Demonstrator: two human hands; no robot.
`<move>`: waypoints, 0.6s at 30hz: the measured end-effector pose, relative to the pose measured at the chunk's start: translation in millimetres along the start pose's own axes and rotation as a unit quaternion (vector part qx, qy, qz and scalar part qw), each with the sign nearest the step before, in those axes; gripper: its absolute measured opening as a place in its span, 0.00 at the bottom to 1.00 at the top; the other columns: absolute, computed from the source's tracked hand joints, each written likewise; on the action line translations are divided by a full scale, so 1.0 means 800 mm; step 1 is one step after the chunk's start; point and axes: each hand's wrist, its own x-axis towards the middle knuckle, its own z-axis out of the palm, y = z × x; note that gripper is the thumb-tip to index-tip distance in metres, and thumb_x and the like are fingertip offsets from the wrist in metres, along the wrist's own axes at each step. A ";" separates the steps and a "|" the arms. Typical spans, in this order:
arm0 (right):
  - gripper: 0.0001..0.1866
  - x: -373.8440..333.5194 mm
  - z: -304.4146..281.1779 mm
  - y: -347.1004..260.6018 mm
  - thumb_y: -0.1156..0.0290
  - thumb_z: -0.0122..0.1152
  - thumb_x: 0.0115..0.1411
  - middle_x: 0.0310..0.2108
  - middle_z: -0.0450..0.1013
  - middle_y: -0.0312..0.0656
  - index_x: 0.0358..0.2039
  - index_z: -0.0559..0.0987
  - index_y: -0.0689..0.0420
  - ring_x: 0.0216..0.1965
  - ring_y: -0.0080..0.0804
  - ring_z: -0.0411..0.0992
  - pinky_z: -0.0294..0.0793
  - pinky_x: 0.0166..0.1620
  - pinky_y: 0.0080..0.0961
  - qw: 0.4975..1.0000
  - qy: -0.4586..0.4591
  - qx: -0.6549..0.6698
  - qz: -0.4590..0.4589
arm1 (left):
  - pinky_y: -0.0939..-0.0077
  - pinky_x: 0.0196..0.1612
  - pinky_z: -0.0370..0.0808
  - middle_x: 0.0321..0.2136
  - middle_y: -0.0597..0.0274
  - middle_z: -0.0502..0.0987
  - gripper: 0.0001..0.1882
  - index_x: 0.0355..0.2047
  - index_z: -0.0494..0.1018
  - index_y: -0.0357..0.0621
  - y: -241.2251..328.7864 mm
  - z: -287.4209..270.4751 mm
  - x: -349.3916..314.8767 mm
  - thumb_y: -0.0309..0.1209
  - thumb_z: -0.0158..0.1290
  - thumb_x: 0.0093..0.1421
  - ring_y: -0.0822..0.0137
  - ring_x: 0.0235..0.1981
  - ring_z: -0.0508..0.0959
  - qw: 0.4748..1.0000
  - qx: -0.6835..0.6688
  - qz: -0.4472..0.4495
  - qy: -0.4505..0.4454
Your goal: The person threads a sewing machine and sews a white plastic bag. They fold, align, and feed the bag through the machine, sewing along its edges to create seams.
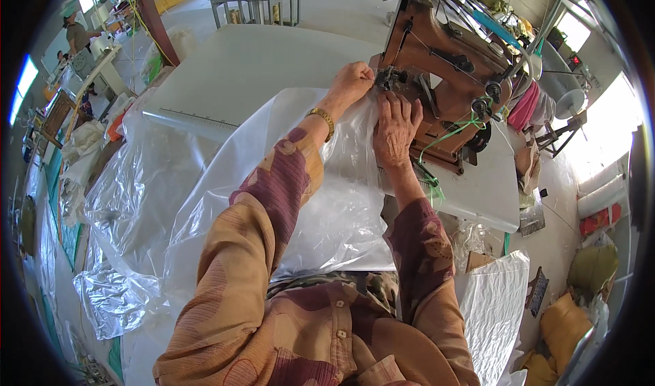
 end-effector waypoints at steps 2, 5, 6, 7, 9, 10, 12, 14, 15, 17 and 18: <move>0.23 0.002 0.002 -0.003 0.77 0.51 0.52 0.51 0.69 0.39 0.51 0.71 0.55 0.54 0.37 0.65 0.50 0.63 0.51 1.000 0.006 0.008 0.002 | 0.66 0.38 0.76 0.29 0.50 0.80 0.06 0.29 0.76 0.38 -0.012 0.003 0.006 0.27 0.53 0.53 0.54 0.33 0.80 1.000 -0.008 0.009 0.011; 0.22 0.002 -0.001 -0.001 0.77 0.52 0.52 0.50 0.69 0.39 0.51 0.71 0.55 0.54 0.38 0.65 0.52 0.62 0.50 1.000 0.001 0.016 0.003 | 0.64 0.39 0.76 0.30 0.50 0.80 0.06 0.29 0.76 0.38 -0.009 0.007 0.002 0.27 0.53 0.54 0.53 0.34 0.80 1.000 -0.001 0.013 0.022; 0.22 0.001 -0.003 0.001 0.77 0.52 0.52 0.50 0.69 0.40 0.51 0.71 0.56 0.54 0.38 0.65 0.52 0.62 0.50 1.000 -0.003 0.018 0.003 | 0.64 0.39 0.76 0.30 0.50 0.80 0.06 0.29 0.76 0.38 -0.004 0.008 0.000 0.27 0.53 0.54 0.53 0.34 0.80 1.000 0.004 0.013 0.025; 0.22 0.000 -0.003 0.001 0.77 0.52 0.52 0.50 0.69 0.40 0.50 0.71 0.56 0.55 0.38 0.65 0.53 0.62 0.50 1.000 -0.006 0.017 0.000 | 0.64 0.39 0.76 0.30 0.50 0.80 0.06 0.29 0.76 0.39 -0.006 0.008 0.000 0.28 0.53 0.54 0.53 0.34 0.80 1.000 0.003 0.006 0.023; 0.20 0.003 -0.005 0.003 0.76 0.53 0.52 0.50 0.69 0.42 0.48 0.72 0.57 0.55 0.39 0.65 0.54 0.61 0.50 1.000 -0.008 0.013 -0.011 | 0.65 0.39 0.76 0.30 0.50 0.80 0.06 0.29 0.77 0.39 -0.014 0.008 0.004 0.28 0.53 0.54 0.53 0.34 0.80 1.000 -0.001 -0.002 0.022; 0.20 0.002 -0.007 0.003 0.76 0.53 0.52 0.50 0.69 0.42 0.48 0.72 0.57 0.55 0.40 0.65 0.54 0.61 0.50 1.000 -0.007 0.014 -0.013 | 0.65 0.39 0.76 0.29 0.51 0.80 0.06 0.29 0.76 0.39 -0.013 0.009 0.005 0.28 0.53 0.54 0.53 0.34 0.80 1.000 0.013 -0.001 0.023; 0.20 0.003 -0.010 0.007 0.75 0.53 0.52 0.49 0.69 0.42 0.47 0.72 0.57 0.55 0.40 0.65 0.55 0.61 0.50 1.000 -0.007 0.013 -0.015 | 0.66 0.39 0.76 0.29 0.51 0.80 0.06 0.29 0.76 0.39 -0.012 0.012 0.007 0.28 0.53 0.55 0.54 0.34 0.80 0.999 0.042 0.001 0.027; 0.20 0.004 -0.011 0.009 0.75 0.53 0.52 0.49 0.69 0.42 0.48 0.71 0.56 0.55 0.39 0.65 0.55 0.60 0.50 1.000 -0.003 0.014 -0.019 | 0.66 0.38 0.76 0.29 0.52 0.81 0.06 0.29 0.76 0.39 -0.015 0.012 0.008 0.28 0.54 0.54 0.55 0.34 0.80 1.000 0.017 -0.010 0.022; 0.20 0.004 -0.011 0.009 0.75 0.54 0.52 0.49 0.69 0.41 0.48 0.71 0.56 0.55 0.39 0.65 0.55 0.60 0.50 1.000 0.001 0.015 -0.021 | 0.67 0.38 0.76 0.29 0.52 0.81 0.06 0.29 0.76 0.39 -0.016 0.011 0.010 0.28 0.54 0.54 0.55 0.33 0.81 1.000 0.005 -0.016 0.020; 0.20 0.001 -0.007 0.012 0.74 0.54 0.52 0.48 0.68 0.41 0.48 0.71 0.56 0.55 0.39 0.65 0.56 0.60 0.50 1.000 0.014 0.013 -0.018 | 0.67 0.38 0.76 0.29 0.53 0.81 0.05 0.29 0.76 0.38 -0.015 0.013 0.009 0.27 0.55 0.54 0.57 0.33 0.81 1.000 -0.005 -0.026 0.014; 0.20 0.000 -0.005 0.014 0.74 0.54 0.52 0.48 0.68 0.41 0.48 0.71 0.55 0.55 0.39 0.65 0.56 0.60 0.50 1.000 0.024 0.011 -0.015 | 0.68 0.37 0.76 0.28 0.53 0.81 0.05 0.29 0.76 0.38 -0.015 0.013 0.010 0.27 0.55 0.54 0.58 0.32 0.81 0.999 -0.010 -0.031 0.012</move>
